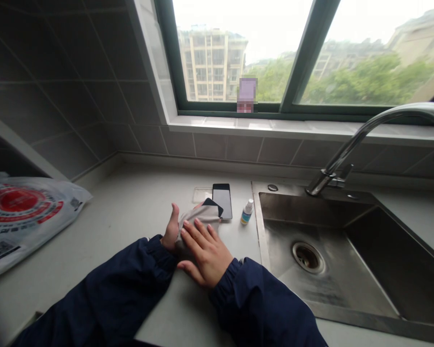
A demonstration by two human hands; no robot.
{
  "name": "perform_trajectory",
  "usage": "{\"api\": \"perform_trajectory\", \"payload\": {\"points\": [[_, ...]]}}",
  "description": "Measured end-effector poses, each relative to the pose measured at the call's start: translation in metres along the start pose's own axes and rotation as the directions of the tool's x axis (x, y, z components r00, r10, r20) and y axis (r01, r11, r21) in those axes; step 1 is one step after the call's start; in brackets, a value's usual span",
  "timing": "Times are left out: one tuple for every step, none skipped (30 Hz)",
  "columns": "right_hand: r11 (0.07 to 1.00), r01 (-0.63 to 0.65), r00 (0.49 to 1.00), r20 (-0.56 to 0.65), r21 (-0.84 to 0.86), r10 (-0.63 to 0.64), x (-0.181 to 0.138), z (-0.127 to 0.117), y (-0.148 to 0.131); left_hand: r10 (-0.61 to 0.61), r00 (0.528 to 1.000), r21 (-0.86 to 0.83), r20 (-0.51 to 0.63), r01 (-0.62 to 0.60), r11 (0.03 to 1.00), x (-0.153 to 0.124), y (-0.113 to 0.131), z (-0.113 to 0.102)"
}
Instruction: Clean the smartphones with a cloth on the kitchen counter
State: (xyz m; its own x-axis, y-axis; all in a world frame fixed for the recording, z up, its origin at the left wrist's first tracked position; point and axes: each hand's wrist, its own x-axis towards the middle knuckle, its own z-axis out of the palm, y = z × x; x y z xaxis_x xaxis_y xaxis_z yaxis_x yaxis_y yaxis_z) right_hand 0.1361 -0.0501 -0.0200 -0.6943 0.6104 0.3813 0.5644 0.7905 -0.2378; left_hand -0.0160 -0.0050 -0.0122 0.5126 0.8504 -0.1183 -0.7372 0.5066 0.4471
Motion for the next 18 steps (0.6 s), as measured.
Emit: {"api": "perform_trajectory", "payload": {"points": [[1.0, -0.012, 1.0, -0.011, -0.01, 0.011, 0.0, 0.0, 0.001, -0.018, 1.0, -0.012, 0.01, 0.018, 1.0, -0.001, 0.0, 0.0], [0.999, -0.027, 0.999, -0.024, -0.02, 0.026, 0.0, 0.0, 0.003, -0.043, 0.999, -0.025, 0.024, 0.043, 0.999, -0.002, -0.001, 0.0], [0.999, -0.045, 0.998, -0.038, -0.03, 0.044, 0.0, 0.0, 0.004, -0.069, 0.997, -0.034, 0.042, 0.071, 0.997, -0.003, -0.001, 0.001], [0.997, -0.066, 0.997, -0.053, -0.04, 0.064, 0.001, 0.0, 0.006, -0.097, 0.993, -0.036, 0.066, 0.1, 0.994, -0.004, -0.002, 0.001], [0.995, -0.087, 0.994, -0.067, -0.049, 0.084, 0.001, 0.0, 0.008, -0.119, 0.989, -0.035, 0.09, 0.122, 0.992, -0.004, -0.002, 0.0], [0.993, -0.106, 0.992, -0.079, -0.057, 0.102, 0.001, 0.0, 0.01, -0.126, 0.986, -0.031, 0.112, 0.131, 0.991, -0.004, -0.003, 0.0], [0.99, -0.124, 0.989, -0.091, -0.062, 0.118, 0.0, 0.0, 0.011, -0.124, 0.984, -0.026, 0.129, 0.128, 0.991, -0.004, -0.003, 0.0], [0.988, -0.142, 0.985, -0.105, -0.066, 0.134, 0.0, 0.0, 0.013, -0.116, 0.983, -0.02, 0.141, 0.12, 0.993, -0.004, -0.004, -0.001], [0.985, -0.158, 0.981, -0.12, -0.068, 0.149, 0.0, 0.0, 0.014, -0.108, 0.983, -0.011, 0.147, 0.111, 0.994, -0.004, -0.004, -0.001], [0.983, -0.173, 0.977, -0.138, -0.068, 0.163, 0.0, 0.0, 0.016, -0.101, 0.984, 0.001, 0.15, 0.102, 0.995, -0.003, -0.005, -0.001], [0.979, -0.191, 0.971, -0.16, -0.07, 0.178, 0.0, 0.0, 0.018, -0.095, 0.984, 0.016, 0.149, 0.094, 0.995, -0.003, -0.005, -0.001], [0.974, -0.213, 0.963, -0.184, -0.072, 0.196, 0.0, 0.0, 0.019, -0.093, 0.985, 0.034, 0.148, 0.089, 0.995, -0.004, -0.004, 0.0], [0.968, -0.24, 0.953, -0.208, -0.074, 0.22, 0.0, 0.0, 0.021, -0.097, 0.985, 0.052, 0.146, 0.09, 0.995, -0.004, -0.004, 0.0], [0.96, -0.269, 0.941, -0.232, -0.072, 0.247, 0.0, 0.0, 0.023, -0.11, 0.983, 0.072, 0.145, 0.101, 0.992, -0.005, -0.003, 0.001], [0.952, -0.299, 0.927, -0.256, -0.067, 0.274, 0.0, 0.0, 0.025, -0.133, 0.98, 0.091, 0.146, 0.121, 0.988, -0.006, -0.001, 0.002], [0.943, -0.327, 0.913, -0.277, -0.058, 0.299, 0.0, 0.0, 0.026, -0.163, 0.975, 0.108, 0.15, 0.148, 0.983, -0.007, 0.0, 0.002], [0.936, -0.348, 0.9, -0.295, -0.048, 0.319, 0.0, 0.0, 0.028, -0.194, 0.968, 0.121, 0.157, 0.176, 0.977, -0.008, 0.002, 0.002], [0.932, -0.36, 0.892, -0.308, -0.038, 0.332, 0.0, 0.001, 0.029, -0.221, 0.961, 0.129, 0.167, 0.201, 0.971, -0.008, 0.003, 0.002]]}}
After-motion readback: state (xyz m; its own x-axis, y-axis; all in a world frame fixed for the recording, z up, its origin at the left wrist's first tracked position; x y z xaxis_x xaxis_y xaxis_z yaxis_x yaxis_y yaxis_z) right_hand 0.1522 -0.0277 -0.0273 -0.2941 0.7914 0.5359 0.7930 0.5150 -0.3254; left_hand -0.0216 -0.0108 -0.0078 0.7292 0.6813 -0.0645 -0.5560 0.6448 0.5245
